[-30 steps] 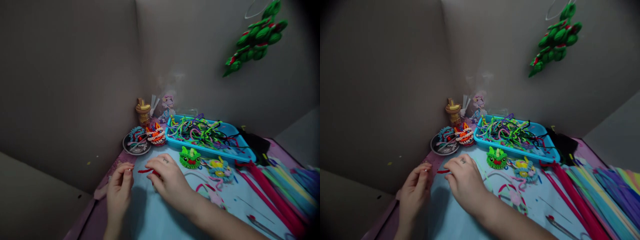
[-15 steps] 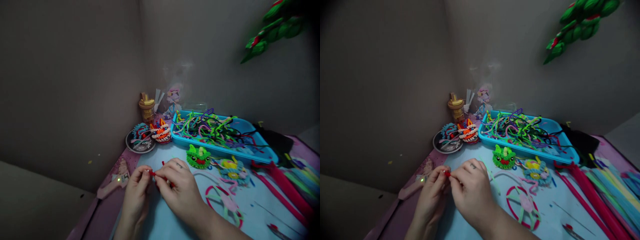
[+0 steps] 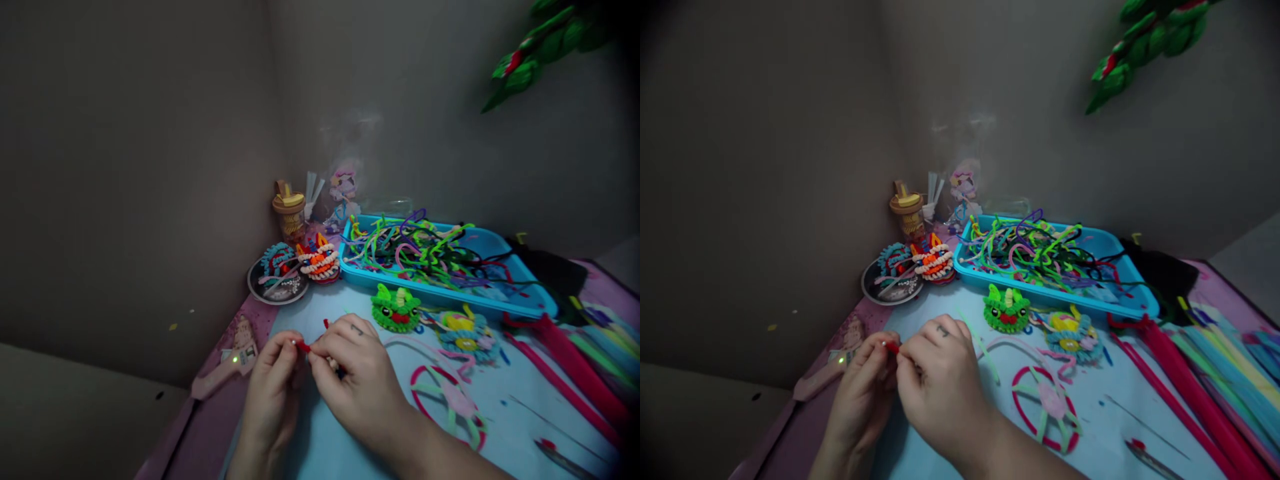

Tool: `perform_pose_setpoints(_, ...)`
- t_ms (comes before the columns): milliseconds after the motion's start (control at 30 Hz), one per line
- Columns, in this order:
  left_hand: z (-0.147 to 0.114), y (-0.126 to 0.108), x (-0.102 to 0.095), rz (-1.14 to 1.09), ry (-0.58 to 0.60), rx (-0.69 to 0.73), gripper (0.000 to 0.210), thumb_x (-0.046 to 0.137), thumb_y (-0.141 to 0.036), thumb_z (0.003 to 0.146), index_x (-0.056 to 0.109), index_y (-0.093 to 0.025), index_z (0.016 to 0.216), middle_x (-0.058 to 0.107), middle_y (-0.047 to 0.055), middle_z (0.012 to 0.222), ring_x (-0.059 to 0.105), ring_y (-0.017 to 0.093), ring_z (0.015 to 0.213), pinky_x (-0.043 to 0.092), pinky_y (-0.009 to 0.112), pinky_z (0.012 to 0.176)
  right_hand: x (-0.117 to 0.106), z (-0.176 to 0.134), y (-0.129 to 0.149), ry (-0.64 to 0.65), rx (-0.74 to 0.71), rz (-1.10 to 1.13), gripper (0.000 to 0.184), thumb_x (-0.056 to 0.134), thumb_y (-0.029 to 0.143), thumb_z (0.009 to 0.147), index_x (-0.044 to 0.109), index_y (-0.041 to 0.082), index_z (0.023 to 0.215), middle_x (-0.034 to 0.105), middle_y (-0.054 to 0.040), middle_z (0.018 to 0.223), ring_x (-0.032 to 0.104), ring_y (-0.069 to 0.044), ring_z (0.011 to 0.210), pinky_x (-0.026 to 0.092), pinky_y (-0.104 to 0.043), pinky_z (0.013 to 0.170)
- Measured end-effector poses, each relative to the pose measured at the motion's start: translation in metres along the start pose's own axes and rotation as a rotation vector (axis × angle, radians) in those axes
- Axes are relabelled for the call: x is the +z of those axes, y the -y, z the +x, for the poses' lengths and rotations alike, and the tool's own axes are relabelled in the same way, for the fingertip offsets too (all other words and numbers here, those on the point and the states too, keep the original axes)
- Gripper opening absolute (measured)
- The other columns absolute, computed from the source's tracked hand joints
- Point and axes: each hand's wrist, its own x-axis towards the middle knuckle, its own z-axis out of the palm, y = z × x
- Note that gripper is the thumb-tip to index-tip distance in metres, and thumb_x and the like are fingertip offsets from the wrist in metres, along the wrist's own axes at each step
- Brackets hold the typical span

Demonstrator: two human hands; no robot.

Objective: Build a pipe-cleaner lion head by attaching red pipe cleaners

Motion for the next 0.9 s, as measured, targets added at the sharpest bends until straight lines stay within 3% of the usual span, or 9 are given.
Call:
perform_pose_setpoints(267, -0.002, -0.003, 0.002, -0.014, 0.01, -0.013, 0.033, 0.088, -0.035, 0.052, 0.068, -0.014, 0.068, 0.056, -0.003, 0.063, 0.041, 0.003, 0.049, 0.033, 0.012, 0.043, 0.001, 0.0, 0.001, 0.004, 0.004, 0.02, 0.017, 0.057, 0.01, 0.08, 0.061, 0.019, 0.067, 0.057, -0.0017, 0.064, 0.049, -0.019, 0.072, 0.033, -0.034, 0.069)
perform_pose_setpoints(567, -0.005, -0.001, 0.005, 0.021, -0.03, 0.006, 0.035, 0.088, -0.037, 0.05, 0.069, -0.015, 0.069, 0.062, -0.001, 0.068, 0.055, 0.008, 0.061, 0.046, 0.016, 0.058, 0.002, -0.001, 0.001, -0.001, 0.008, 0.0, 0.019, 0.055, 0.012, 0.081, 0.058, 0.018, 0.063, 0.055, -0.0015, 0.064, 0.049, -0.018, 0.072, 0.032, -0.033, 0.069)
perform_pose_setpoints(900, 0.002, 0.006, -0.01, 0.193, -0.058, 0.179, 0.033, 0.082, -0.043, 0.061, 0.069, -0.017, 0.077, 0.061, -0.001, 0.07, 0.052, 0.01, 0.065, 0.043, 0.019, 0.061, -0.001, -0.001, 0.001, 0.003, 0.017, 0.017, 0.019, 0.054, 0.011, 0.081, 0.058, 0.019, 0.065, 0.054, -0.001, 0.064, 0.048, -0.018, 0.072, 0.033, -0.034, 0.07)
